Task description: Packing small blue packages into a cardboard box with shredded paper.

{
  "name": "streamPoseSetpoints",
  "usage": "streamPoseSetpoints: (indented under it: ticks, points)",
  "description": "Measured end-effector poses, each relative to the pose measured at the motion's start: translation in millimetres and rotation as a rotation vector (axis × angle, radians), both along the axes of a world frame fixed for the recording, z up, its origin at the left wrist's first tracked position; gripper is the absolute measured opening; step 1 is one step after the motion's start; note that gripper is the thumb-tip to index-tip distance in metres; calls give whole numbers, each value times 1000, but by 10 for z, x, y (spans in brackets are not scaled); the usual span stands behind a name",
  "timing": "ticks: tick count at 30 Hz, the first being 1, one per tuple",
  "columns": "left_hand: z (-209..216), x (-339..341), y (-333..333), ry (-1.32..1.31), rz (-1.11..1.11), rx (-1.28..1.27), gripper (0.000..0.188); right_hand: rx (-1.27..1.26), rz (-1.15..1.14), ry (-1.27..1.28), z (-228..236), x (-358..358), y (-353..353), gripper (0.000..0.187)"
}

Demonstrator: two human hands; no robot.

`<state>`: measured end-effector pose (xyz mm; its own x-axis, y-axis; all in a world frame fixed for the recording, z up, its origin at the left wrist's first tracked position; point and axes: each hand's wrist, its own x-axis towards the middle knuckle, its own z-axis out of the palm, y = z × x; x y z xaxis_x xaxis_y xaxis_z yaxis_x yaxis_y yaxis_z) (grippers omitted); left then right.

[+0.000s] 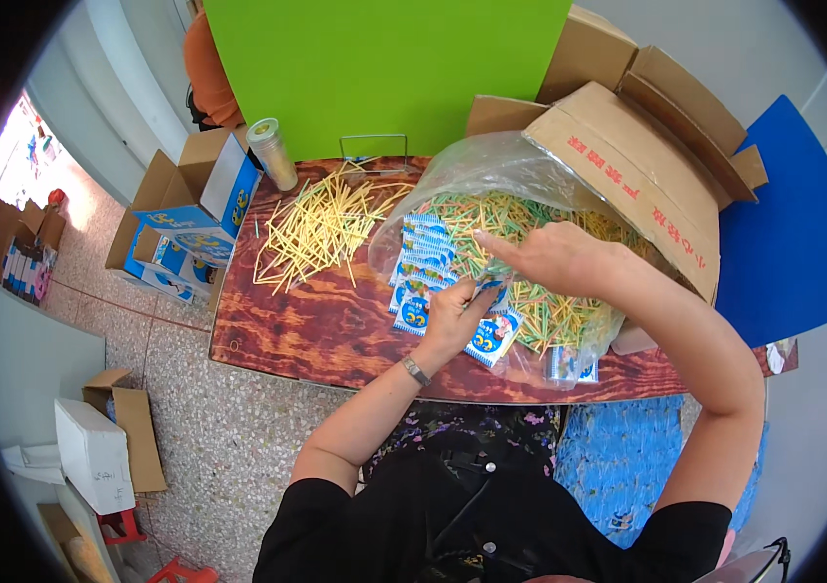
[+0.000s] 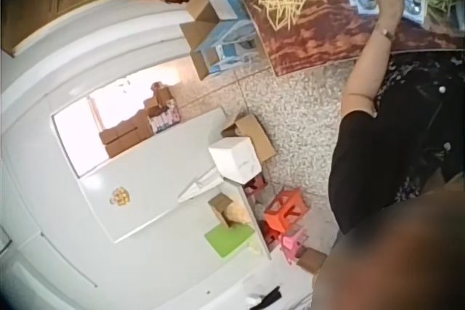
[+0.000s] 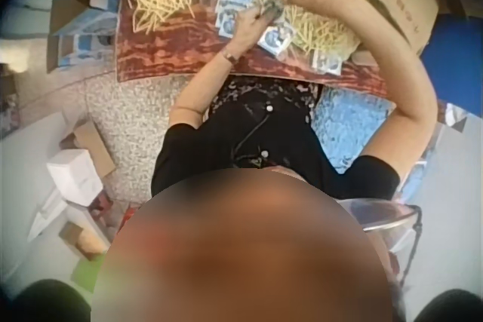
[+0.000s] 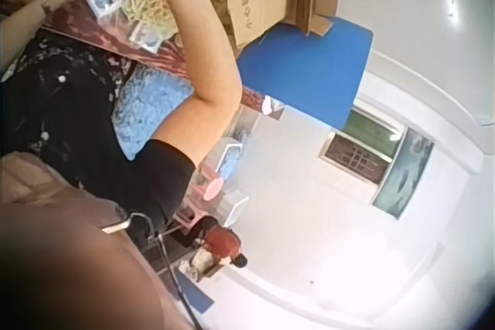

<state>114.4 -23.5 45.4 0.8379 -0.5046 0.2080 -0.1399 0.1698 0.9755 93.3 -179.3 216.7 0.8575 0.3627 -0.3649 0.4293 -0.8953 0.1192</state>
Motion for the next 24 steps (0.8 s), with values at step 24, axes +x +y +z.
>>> streamPoseSetpoints:
  ticks: [24]
  points:
    - [-1,51,14,-349,69,95,13,-146,-230,320,134,177,232,46]
